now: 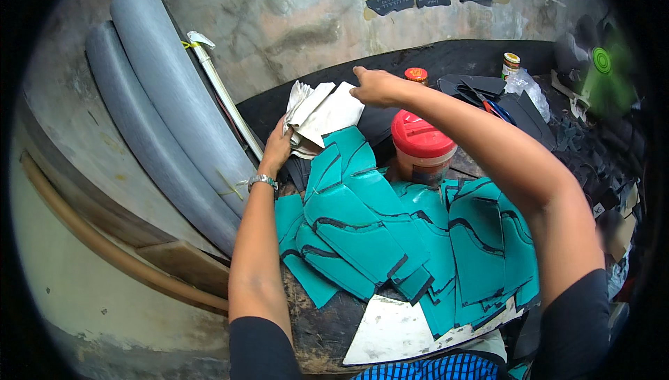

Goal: The person repeatedly picks up teal fabric pieces, aligns them, and trims edges with scissors. They then unfold a white fabric, cut a strip, and continue trimming the white fabric while stacking the cut pieces on the table.

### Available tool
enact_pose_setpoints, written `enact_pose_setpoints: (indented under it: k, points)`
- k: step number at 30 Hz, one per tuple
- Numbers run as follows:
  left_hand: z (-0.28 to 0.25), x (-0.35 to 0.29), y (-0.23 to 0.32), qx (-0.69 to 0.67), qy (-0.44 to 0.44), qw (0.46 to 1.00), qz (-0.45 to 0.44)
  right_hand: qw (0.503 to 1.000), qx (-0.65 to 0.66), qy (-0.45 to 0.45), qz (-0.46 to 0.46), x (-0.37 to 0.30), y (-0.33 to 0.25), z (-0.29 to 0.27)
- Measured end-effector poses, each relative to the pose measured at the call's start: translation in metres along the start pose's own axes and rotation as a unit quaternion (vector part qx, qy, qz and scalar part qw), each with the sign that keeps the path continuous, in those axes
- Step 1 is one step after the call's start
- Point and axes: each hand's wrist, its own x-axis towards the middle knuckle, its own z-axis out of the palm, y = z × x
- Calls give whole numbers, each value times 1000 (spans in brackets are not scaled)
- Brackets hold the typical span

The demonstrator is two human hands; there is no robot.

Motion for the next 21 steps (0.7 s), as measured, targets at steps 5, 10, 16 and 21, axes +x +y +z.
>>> enact_pose_setpoints:
  k: [5, 10, 16, 21]
  points:
    - [4, -10, -3, -56, -8, 998, 9, 962, 81, -109, 237, 82, -14, 59]
    - [3, -22, -7, -299, -34, 951, -74, 979, 120, 53, 157, 76, -23, 89]
    - [-16, -36, 0, -558, 35, 821, -113, 933, 177, 292, -119, 68, -50, 50]
    - [-38, -44, 30, -654, 87, 747, -75, 851, 132, 409, -303, 66, -89, -7]
